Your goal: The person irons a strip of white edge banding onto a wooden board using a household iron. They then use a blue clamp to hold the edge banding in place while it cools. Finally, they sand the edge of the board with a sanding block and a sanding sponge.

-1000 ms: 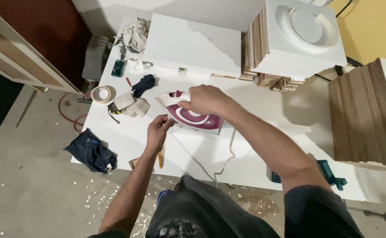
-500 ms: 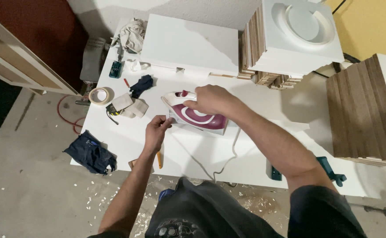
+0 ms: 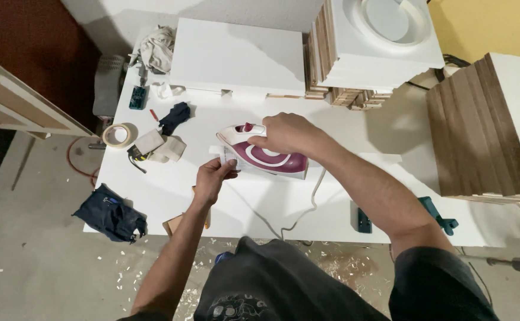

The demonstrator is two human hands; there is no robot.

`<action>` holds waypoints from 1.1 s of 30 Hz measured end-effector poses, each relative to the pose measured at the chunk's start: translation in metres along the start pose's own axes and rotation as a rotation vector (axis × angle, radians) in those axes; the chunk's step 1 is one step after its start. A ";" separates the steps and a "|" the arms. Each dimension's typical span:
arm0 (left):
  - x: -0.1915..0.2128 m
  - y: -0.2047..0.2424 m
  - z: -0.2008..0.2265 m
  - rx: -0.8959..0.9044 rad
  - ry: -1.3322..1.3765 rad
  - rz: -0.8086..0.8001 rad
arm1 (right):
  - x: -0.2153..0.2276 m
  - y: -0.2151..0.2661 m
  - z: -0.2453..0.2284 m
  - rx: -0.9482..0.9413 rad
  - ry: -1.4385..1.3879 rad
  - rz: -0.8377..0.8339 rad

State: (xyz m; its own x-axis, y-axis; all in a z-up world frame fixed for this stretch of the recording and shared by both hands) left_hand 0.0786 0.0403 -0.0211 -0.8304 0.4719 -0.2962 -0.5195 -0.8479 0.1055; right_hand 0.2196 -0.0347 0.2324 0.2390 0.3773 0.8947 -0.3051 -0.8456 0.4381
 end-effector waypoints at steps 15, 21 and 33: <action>-0.121 0.026 -0.009 0.058 -0.021 -0.103 | -0.011 0.045 0.146 -0.156 -0.018 0.005; -0.166 0.030 -0.035 0.055 -0.025 -0.131 | -0.015 0.066 0.201 -0.179 -0.016 -0.003; -0.214 0.029 -0.080 0.052 -0.088 -0.051 | -0.020 0.109 0.327 -0.316 -0.130 -0.001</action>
State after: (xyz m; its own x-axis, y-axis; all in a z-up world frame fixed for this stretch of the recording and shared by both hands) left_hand 0.2577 -0.1044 -0.0304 -0.8158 0.5355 -0.2184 -0.5695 -0.8097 0.1419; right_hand 0.4827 -0.2575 0.2339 0.3483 0.3094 0.8848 -0.5709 -0.6786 0.4621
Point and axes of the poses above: each hand's wrist, its own y-axis away from the middle knuckle, its own x-axis out of the back of the hand, z = x × y, the point moved 8 cm from there along -y, towards the middle knuckle, and after that the axes turned 8 degrees about -x, right-handed, at the moved point
